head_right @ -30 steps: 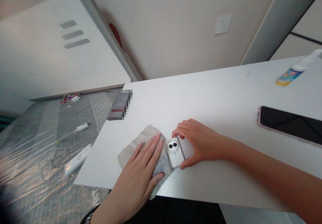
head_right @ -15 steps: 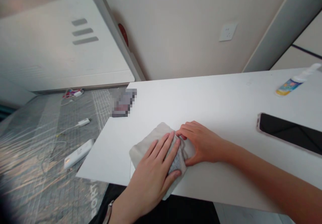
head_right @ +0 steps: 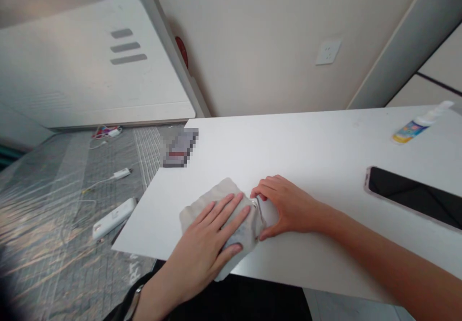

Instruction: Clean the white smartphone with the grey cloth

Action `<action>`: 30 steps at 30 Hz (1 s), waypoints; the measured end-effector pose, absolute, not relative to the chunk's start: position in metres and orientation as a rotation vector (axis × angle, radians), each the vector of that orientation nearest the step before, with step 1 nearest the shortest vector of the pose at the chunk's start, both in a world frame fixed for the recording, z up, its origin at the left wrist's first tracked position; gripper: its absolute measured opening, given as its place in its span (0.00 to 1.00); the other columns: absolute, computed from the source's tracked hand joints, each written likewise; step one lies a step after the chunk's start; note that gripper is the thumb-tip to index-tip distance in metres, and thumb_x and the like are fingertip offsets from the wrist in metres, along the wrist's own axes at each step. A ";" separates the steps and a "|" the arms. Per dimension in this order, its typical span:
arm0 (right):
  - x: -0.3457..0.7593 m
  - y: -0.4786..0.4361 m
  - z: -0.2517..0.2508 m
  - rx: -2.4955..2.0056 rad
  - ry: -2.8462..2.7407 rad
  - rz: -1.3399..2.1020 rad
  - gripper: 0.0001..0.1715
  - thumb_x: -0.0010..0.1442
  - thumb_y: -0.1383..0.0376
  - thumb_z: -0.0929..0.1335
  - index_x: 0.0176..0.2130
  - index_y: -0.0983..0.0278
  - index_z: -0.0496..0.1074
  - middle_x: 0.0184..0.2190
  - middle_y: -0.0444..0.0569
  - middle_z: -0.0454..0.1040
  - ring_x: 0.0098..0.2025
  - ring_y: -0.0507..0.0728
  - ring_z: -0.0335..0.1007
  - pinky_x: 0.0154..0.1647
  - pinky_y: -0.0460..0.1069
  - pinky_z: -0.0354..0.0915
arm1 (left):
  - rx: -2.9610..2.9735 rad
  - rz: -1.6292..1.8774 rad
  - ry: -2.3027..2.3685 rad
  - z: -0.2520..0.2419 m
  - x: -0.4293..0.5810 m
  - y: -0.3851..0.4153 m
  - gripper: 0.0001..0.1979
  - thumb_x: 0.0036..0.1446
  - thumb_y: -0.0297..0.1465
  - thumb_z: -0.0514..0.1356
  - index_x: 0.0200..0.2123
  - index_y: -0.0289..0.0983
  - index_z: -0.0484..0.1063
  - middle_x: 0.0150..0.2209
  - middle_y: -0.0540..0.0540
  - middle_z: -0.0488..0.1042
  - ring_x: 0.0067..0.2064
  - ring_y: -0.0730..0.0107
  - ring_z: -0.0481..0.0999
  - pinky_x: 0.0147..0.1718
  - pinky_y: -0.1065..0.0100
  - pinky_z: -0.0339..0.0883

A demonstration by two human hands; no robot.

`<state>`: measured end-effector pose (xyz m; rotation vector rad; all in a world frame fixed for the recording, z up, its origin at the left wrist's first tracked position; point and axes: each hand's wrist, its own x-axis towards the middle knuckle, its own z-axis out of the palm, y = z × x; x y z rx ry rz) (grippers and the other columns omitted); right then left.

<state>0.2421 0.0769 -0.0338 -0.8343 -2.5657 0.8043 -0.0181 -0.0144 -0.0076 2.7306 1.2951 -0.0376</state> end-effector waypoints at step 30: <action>0.242 0.079 -0.031 -0.814 -2.546 0.825 0.41 0.47 0.42 0.81 0.48 0.64 0.72 0.43 0.50 0.74 0.45 0.62 0.68 0.51 0.56 0.59 | 2.760 -0.043 1.423 -0.012 -0.051 -0.021 0.36 0.74 0.43 0.51 0.76 0.45 0.36 0.77 0.45 0.46 0.76 0.57 0.52 0.70 0.50 0.56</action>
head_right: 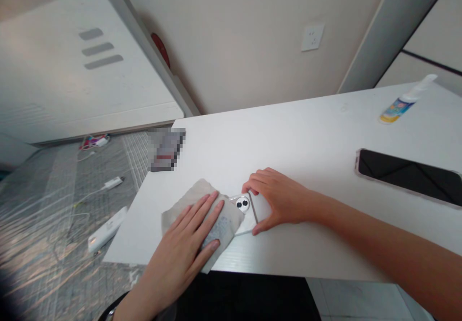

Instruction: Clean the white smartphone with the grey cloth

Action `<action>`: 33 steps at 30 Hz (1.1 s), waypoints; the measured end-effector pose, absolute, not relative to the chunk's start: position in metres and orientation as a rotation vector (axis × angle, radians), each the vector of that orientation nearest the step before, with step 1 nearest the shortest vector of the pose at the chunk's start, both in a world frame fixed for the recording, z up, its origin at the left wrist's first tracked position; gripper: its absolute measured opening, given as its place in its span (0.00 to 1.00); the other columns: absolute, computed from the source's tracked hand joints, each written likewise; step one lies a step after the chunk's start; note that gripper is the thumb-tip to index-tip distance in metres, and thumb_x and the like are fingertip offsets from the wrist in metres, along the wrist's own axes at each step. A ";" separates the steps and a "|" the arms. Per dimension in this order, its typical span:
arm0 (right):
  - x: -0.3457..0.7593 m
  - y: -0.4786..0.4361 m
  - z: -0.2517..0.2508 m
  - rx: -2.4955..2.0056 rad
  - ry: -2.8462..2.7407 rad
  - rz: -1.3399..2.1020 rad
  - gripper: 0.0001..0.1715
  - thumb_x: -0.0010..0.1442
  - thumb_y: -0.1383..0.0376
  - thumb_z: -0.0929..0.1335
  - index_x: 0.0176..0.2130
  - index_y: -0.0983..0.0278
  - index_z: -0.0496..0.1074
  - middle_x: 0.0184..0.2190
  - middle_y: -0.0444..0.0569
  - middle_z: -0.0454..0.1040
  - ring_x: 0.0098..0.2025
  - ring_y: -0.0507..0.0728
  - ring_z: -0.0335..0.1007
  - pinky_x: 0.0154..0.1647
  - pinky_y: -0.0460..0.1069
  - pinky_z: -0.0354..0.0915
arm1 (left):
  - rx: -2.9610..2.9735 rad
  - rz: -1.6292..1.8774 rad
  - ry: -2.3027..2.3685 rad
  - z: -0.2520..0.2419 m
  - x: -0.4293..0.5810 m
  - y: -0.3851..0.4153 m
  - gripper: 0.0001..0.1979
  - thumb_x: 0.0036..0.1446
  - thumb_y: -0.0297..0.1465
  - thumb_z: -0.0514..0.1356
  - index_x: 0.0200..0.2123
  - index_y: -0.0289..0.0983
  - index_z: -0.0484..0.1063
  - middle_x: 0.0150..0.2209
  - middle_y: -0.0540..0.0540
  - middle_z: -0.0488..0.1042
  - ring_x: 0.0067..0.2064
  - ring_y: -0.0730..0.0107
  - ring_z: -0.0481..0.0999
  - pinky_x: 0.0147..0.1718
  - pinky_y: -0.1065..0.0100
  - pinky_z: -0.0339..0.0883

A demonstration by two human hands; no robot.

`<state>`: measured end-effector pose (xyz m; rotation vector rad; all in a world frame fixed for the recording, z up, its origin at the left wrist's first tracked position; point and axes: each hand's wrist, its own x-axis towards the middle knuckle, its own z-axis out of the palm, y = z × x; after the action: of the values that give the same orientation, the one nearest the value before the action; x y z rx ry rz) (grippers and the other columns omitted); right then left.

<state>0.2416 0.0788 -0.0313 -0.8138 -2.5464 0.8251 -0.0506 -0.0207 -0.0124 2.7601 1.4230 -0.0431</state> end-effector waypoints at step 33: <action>0.240 0.063 -0.025 -0.970 -2.234 1.206 0.07 0.62 0.66 0.71 0.36 0.62 0.67 0.27 0.40 0.70 0.29 0.52 0.65 0.31 0.47 0.54 | 3.030 0.264 1.603 0.014 0.008 0.003 0.06 0.65 0.26 0.59 0.37 0.41 0.64 0.28 0.52 0.70 0.26 0.63 0.72 0.23 0.62 0.60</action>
<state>0.2405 0.0625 -0.0246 -0.9695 -2.2336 1.2057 0.0078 0.0031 0.0145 3.0301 1.6029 0.2635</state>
